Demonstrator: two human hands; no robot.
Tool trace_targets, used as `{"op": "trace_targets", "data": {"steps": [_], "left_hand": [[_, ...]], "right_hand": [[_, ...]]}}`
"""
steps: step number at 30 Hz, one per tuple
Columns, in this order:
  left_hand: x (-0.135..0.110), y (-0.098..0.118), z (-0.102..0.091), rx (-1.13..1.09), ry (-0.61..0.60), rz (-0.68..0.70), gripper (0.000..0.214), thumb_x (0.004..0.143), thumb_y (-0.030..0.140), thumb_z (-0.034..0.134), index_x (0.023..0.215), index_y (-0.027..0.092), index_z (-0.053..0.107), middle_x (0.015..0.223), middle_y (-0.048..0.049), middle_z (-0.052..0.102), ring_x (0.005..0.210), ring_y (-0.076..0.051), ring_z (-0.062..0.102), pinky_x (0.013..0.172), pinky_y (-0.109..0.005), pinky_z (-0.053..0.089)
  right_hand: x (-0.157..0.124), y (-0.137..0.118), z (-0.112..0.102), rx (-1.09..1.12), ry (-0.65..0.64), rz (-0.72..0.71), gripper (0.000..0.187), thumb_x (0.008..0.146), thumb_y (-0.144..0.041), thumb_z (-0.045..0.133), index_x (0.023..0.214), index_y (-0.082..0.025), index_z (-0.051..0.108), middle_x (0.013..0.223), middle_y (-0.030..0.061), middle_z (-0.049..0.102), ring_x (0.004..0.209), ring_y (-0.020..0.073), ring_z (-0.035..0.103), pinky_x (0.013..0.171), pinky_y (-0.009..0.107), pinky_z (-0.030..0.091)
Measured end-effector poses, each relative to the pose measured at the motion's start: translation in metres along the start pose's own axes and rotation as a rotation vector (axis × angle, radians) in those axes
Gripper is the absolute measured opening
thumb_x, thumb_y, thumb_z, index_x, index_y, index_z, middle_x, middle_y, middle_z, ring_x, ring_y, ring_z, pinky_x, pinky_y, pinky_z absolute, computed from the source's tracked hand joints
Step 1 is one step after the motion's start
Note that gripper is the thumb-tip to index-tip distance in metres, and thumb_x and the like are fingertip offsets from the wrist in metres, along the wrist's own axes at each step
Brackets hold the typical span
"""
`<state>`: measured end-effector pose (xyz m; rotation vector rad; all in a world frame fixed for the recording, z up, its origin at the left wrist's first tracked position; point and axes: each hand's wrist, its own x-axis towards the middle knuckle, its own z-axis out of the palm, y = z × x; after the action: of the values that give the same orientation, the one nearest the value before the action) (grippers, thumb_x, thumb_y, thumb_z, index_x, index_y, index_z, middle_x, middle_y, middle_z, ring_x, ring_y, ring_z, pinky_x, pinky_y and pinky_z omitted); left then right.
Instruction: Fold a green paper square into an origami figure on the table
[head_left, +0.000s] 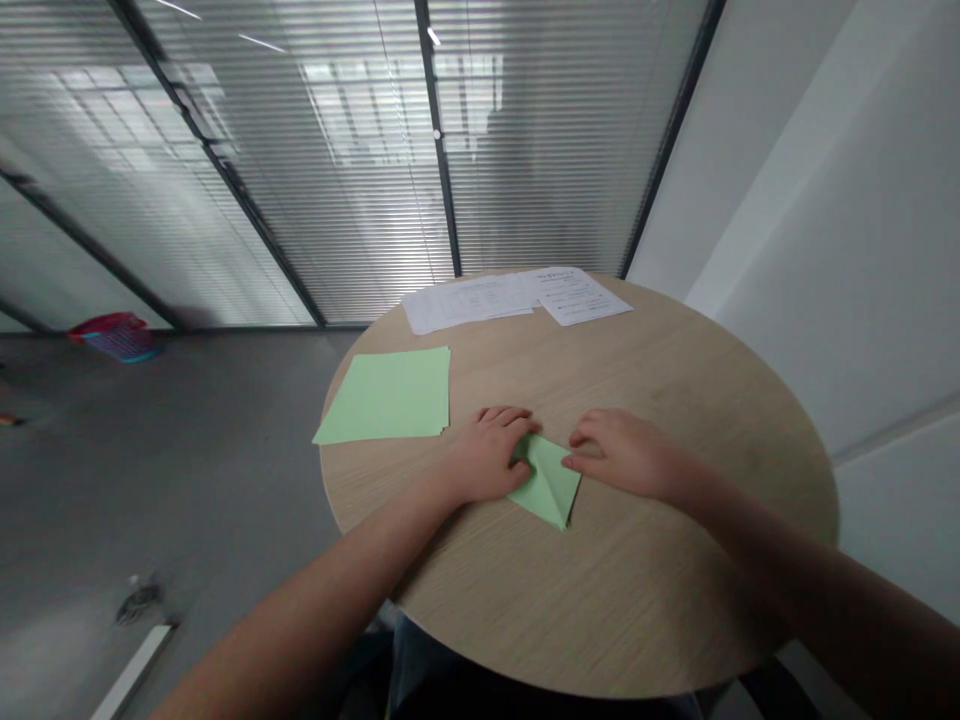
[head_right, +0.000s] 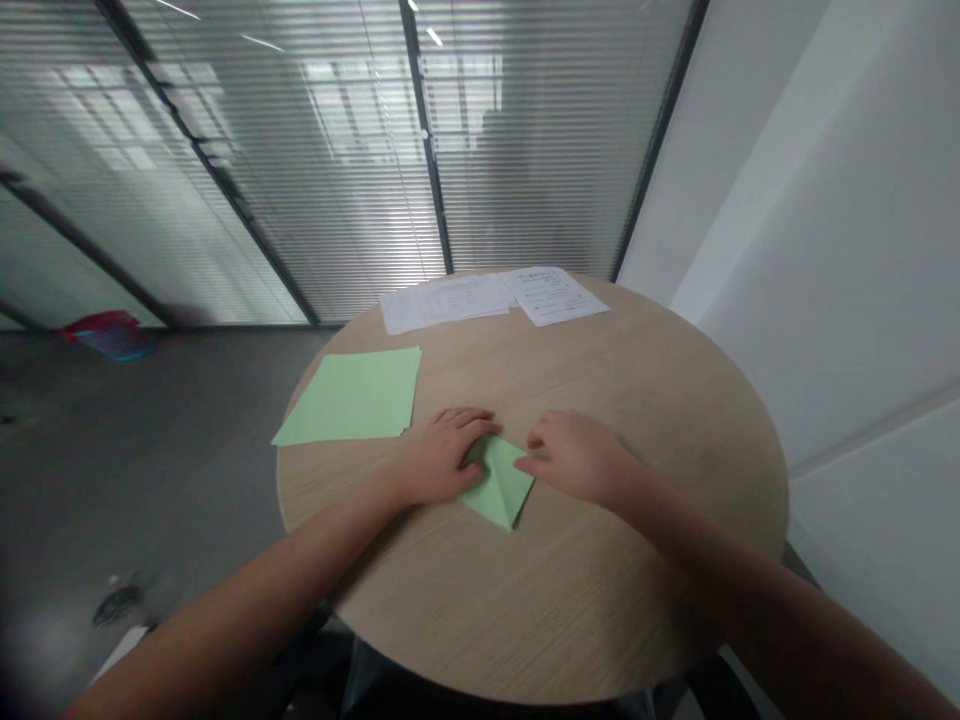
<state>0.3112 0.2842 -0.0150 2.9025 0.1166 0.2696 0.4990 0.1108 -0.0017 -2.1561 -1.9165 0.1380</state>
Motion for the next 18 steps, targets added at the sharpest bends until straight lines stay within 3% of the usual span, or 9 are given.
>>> {"op": "trace_targets", "data": {"steps": [4, 9, 12, 15, 18], "left_hand": [[0.000, -0.001, 0.002, 0.010, 0.007, 0.006, 0.056, 0.083, 0.023, 0.060, 0.138, 0.013, 0.061, 0.146, -0.0173, 0.060, 0.135, -0.031, 0.056, 0.118, -0.051, 0.039], [0.002, 0.001, 0.001, -0.017, 0.007, 0.006, 0.047, 0.081, 0.022, 0.060, 0.128, 0.017, 0.065, 0.141, -0.0145, 0.063, 0.133, -0.031, 0.057, 0.117, -0.052, 0.040], [0.003, 0.001, 0.000, -0.031, 0.020, -0.012, 0.037, 0.079, 0.021, 0.061, 0.116, 0.017, 0.065, 0.137, -0.0149, 0.064, 0.129, -0.032, 0.058, 0.114, -0.052, 0.043], [0.003, 0.000, -0.001, -0.061, 0.036, -0.017, 0.028, 0.075, 0.019, 0.060, 0.103, 0.019, 0.062, 0.124, -0.0131, 0.068, 0.119, -0.030, 0.060, 0.109, -0.051, 0.046], [0.003, -0.002, -0.003, -0.105, 0.040, -0.006, 0.020, 0.074, 0.016, 0.058, 0.093, 0.020, 0.060, 0.102, -0.0088, 0.069, 0.102, -0.027, 0.063, 0.098, -0.047, 0.051]], "right_hand": [[-0.004, -0.013, 0.003, -0.066, -0.015, 0.063, 0.023, 0.086, -0.043, 0.080, 0.081, -0.022, 0.072, 0.089, 0.0089, 0.074, 0.089, 0.0290, 0.070, 0.075, 0.039, 0.052], [-0.003, -0.008, 0.010, 0.030, -0.057, 0.104, 0.020, 0.089, -0.035, 0.075, 0.076, -0.023, 0.066, 0.083, 0.0058, 0.072, 0.079, 0.0240, 0.068, 0.066, 0.035, 0.047], [-0.001, -0.005, 0.013, 0.113, -0.040, 0.141, 0.015, 0.092, -0.036, 0.072, 0.086, -0.023, 0.068, 0.086, 0.0054, 0.074, 0.077, 0.0222, 0.068, 0.063, 0.033, 0.046], [0.000, -0.008, 0.014, 0.177, 0.013, 0.121, 0.020, 0.096, -0.041, 0.067, 0.099, -0.021, 0.072, 0.092, 0.0070, 0.076, 0.081, 0.0226, 0.069, 0.067, 0.033, 0.049], [0.000, -0.013, 0.014, 0.244, 0.010, 0.071, 0.023, 0.098, -0.041, 0.066, 0.090, -0.022, 0.075, 0.090, 0.0067, 0.077, 0.083, 0.0221, 0.071, 0.072, 0.033, 0.052]]}}
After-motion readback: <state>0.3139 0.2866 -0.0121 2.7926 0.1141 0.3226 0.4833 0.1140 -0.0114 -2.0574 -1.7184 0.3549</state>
